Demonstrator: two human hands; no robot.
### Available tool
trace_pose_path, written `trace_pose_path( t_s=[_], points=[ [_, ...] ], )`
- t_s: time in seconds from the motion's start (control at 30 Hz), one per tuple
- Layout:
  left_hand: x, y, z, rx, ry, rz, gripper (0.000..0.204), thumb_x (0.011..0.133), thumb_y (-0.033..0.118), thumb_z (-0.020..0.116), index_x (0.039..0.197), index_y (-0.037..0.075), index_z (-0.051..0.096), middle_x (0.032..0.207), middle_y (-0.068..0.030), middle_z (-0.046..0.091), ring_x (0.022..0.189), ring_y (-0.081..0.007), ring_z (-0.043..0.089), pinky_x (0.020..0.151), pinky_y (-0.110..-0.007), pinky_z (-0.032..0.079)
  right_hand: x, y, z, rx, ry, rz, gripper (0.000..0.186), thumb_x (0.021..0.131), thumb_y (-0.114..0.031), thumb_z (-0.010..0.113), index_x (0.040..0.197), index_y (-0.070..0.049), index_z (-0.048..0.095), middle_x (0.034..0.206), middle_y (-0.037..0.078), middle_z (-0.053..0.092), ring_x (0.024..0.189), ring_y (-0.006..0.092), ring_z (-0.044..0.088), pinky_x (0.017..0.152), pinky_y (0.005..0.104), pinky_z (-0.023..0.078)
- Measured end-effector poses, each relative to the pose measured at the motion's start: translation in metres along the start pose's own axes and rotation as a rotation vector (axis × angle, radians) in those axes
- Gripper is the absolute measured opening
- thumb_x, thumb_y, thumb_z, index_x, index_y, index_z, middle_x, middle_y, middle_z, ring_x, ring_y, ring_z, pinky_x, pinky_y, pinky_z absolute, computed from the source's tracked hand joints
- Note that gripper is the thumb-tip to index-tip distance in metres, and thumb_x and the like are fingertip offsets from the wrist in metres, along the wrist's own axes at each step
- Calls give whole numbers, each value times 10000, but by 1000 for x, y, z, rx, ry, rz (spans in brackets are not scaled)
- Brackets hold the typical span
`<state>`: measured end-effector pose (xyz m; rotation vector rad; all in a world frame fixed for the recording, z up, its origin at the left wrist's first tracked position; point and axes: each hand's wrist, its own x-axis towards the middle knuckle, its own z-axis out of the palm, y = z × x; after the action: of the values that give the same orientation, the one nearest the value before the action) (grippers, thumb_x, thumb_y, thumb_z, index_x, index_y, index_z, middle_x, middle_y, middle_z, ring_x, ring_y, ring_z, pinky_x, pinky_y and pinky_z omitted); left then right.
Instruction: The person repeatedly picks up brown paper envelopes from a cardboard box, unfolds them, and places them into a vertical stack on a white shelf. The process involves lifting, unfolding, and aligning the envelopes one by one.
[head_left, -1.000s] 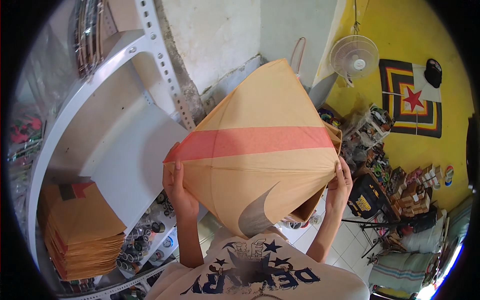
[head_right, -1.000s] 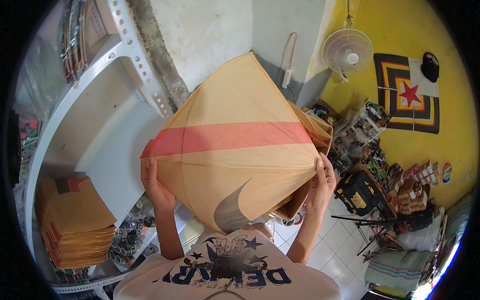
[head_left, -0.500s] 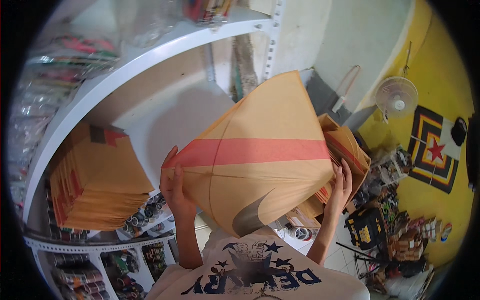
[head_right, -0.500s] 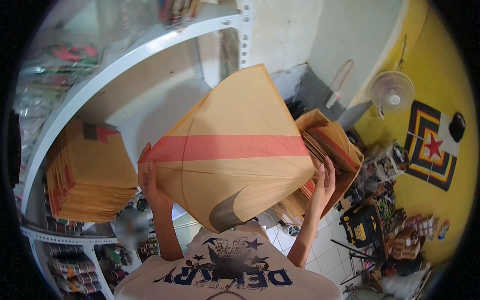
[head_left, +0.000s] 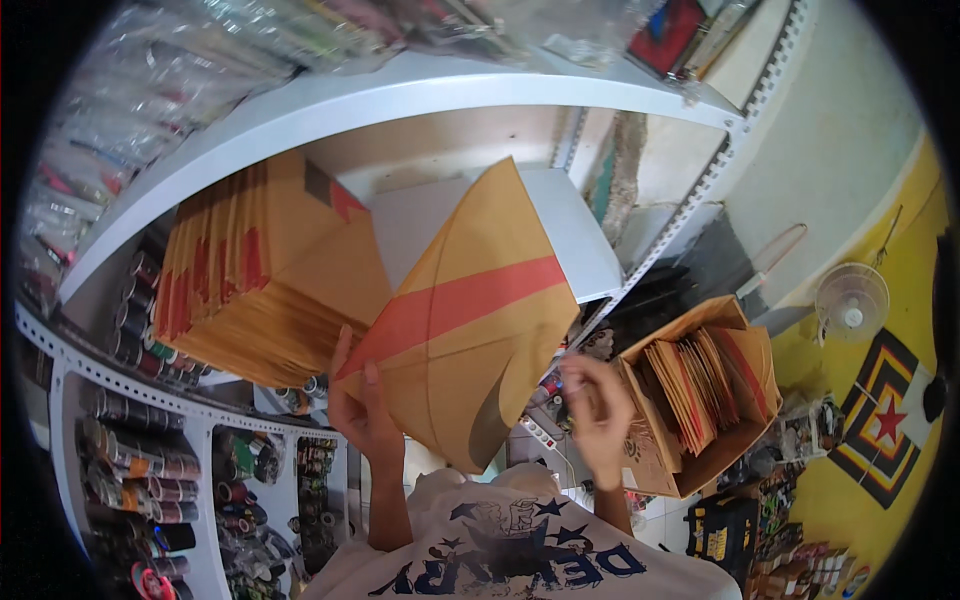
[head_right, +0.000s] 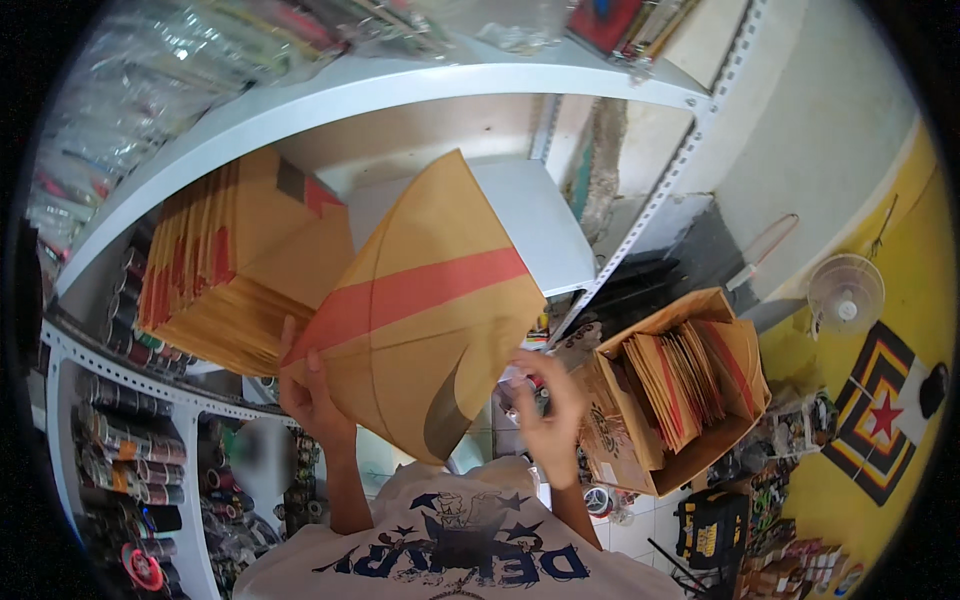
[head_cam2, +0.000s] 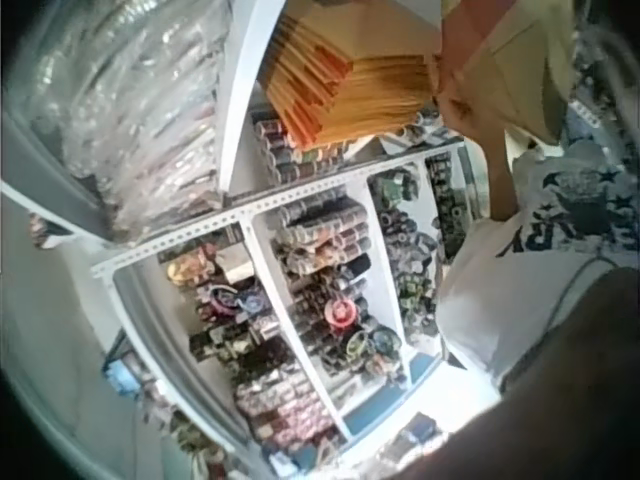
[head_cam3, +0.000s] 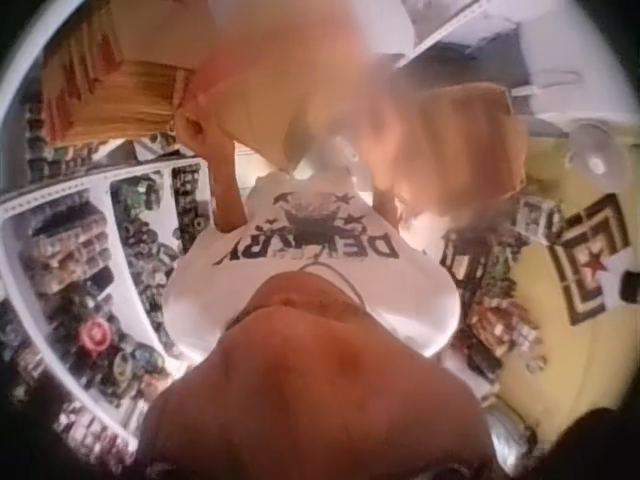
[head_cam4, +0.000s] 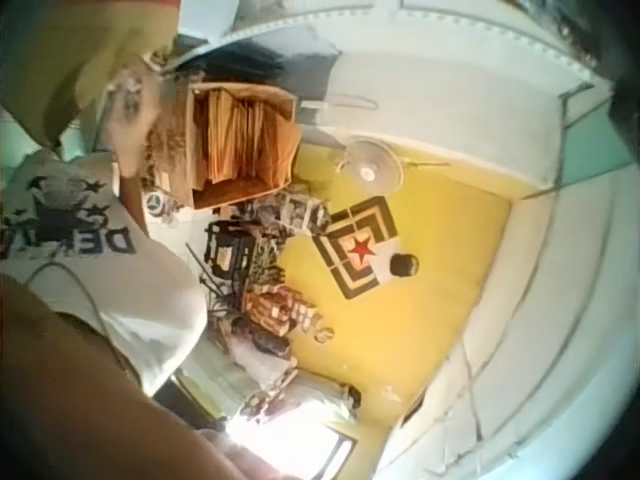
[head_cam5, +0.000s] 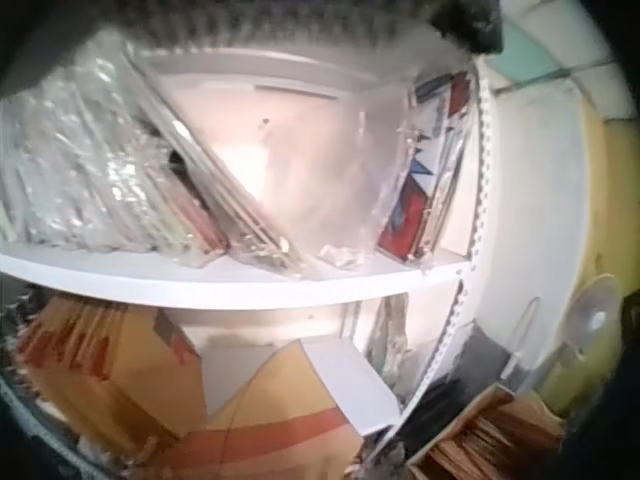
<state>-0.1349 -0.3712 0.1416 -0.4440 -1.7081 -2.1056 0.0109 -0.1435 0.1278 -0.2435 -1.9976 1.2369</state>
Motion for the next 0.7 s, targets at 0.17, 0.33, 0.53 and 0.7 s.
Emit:
trace_pose_path(
  t_s=[0.17, 0.33, 0.53, 0.7],
  points=[
    [-2, 5, -20, -46, 151, 44, 448, 1108, 121, 623, 1474, -136, 581, 1484, -255, 626, 1276, -266, 663, 1068, -391, 544, -4, -45, 74, -39, -438, -128, 735, 862, -171, 914, 1527, -78, 613, 1460, 195, 639, 1326, 386, 633, 1094, 454, 515],
    [4, -7, -44, 182, 106, 256, 544, 1128, 102, 561, 1610, -113, 429, 1517, -245, 604, 1321, -272, 636, 1138, -420, 499, -22, -32, 134, -58, -488, -207, 844, 875, -138, 884, 1635, -118, 517, 1556, 199, 560, 1394, 412, 580, 1151, 494, 473],
    [14, -10, -63, 359, 22, 347, 623, 1099, 118, 606, 1629, -127, 390, 1533, -270, 577, 1372, -320, 593, 1159, -454, 477, -27, -16, 172, -1, -478, -238, 764, 906, 41, 748, 1623, -103, 529, 1592, 197, 561, 1439, 393, 570, 1169, 489, 470],
    [29, -9, -71, 231, -118, 255, 750, 1013, 9, 674, 1672, -92, 331, 1554, -274, 553, 1366, -347, 632, 1115, -436, 541, -16, -12, 193, 132, -488, -178, 695, 937, 156, 626, 1593, -57, 545, 1591, 197, 579, 1474, 393, 560, 1185, 454, 477]
  ],
)
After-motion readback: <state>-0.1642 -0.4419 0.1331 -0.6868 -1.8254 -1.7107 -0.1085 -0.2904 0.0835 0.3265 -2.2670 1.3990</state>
